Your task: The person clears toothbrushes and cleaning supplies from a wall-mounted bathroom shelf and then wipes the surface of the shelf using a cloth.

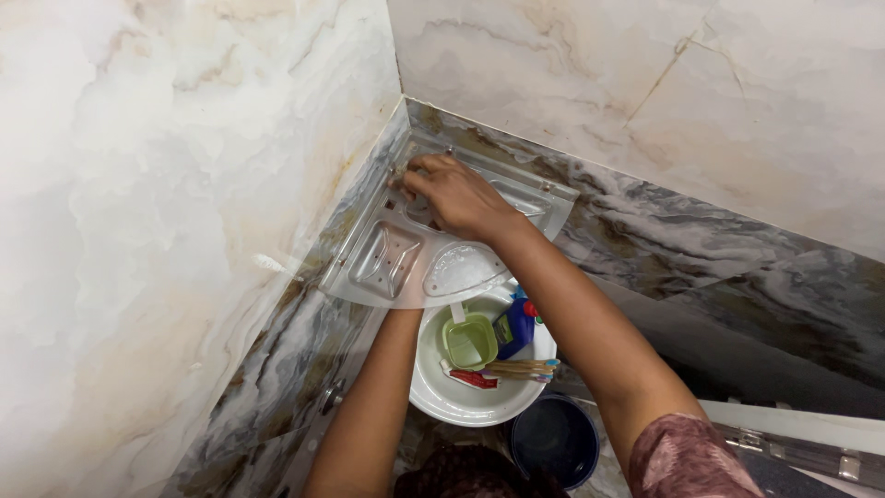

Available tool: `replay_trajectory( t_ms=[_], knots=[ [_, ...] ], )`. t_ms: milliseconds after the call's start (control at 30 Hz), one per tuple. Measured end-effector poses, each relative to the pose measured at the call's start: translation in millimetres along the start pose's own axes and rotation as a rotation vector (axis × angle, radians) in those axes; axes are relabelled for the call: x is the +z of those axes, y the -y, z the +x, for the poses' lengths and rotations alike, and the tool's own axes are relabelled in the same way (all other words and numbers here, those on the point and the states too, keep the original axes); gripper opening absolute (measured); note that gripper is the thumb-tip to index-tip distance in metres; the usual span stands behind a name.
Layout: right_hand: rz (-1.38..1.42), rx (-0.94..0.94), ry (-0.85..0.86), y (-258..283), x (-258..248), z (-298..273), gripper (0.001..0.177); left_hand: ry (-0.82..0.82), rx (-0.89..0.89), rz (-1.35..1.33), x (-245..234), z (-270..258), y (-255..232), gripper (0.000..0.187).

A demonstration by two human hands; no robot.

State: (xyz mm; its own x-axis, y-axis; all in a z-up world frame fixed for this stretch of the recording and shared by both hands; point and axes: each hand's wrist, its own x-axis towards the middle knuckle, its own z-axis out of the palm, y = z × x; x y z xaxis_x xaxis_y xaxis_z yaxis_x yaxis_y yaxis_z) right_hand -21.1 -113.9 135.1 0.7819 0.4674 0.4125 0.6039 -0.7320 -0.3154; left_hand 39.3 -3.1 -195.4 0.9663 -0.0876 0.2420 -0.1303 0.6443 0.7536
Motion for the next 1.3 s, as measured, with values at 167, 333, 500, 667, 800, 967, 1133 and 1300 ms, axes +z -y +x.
replay_trajectory(
  t_ms=[167,333,500,667,800,967,1133,1300],
  knots=[
    [0.164,0.239,0.082,-0.1,-7.4,-0.3,0.028,-0.101,0.122,1.139,-0.8,7.4,-3.1,0.04],
    [0.288,0.222,-0.041,-8.6,-4.5,-3.5,0.026,-0.017,0.208,0.592,-0.3,6.6,1.1,0.04],
    [0.372,0.351,0.161,5.7,-15.3,2.5,0.024,0.022,0.15,0.532,28.5,0.2,-31.2,0.048],
    [0.304,0.286,0.053,7.2,-15.4,7.3,0.016,0.028,-0.019,-0.041,48.5,1.6,-57.5,0.051],
    [0.332,0.245,-0.054,1.0,-3.3,4.7,0.031,0.023,0.047,0.201,53.1,-0.5,-69.5,0.053],
    [0.411,0.162,-0.136,-9.6,0.4,3.2,0.031,-0.001,0.092,0.412,54.5,-0.7,-69.5,0.056],
    [0.399,0.161,-0.104,-4.2,-3.0,3.2,0.034,0.006,0.027,0.072,47.4,-0.3,-57.7,0.058],
    [0.292,0.231,-0.188,-4.5,-2.1,1.9,0.033,-0.05,0.194,0.689,45.8,-0.8,-59.7,0.063]
  ],
)
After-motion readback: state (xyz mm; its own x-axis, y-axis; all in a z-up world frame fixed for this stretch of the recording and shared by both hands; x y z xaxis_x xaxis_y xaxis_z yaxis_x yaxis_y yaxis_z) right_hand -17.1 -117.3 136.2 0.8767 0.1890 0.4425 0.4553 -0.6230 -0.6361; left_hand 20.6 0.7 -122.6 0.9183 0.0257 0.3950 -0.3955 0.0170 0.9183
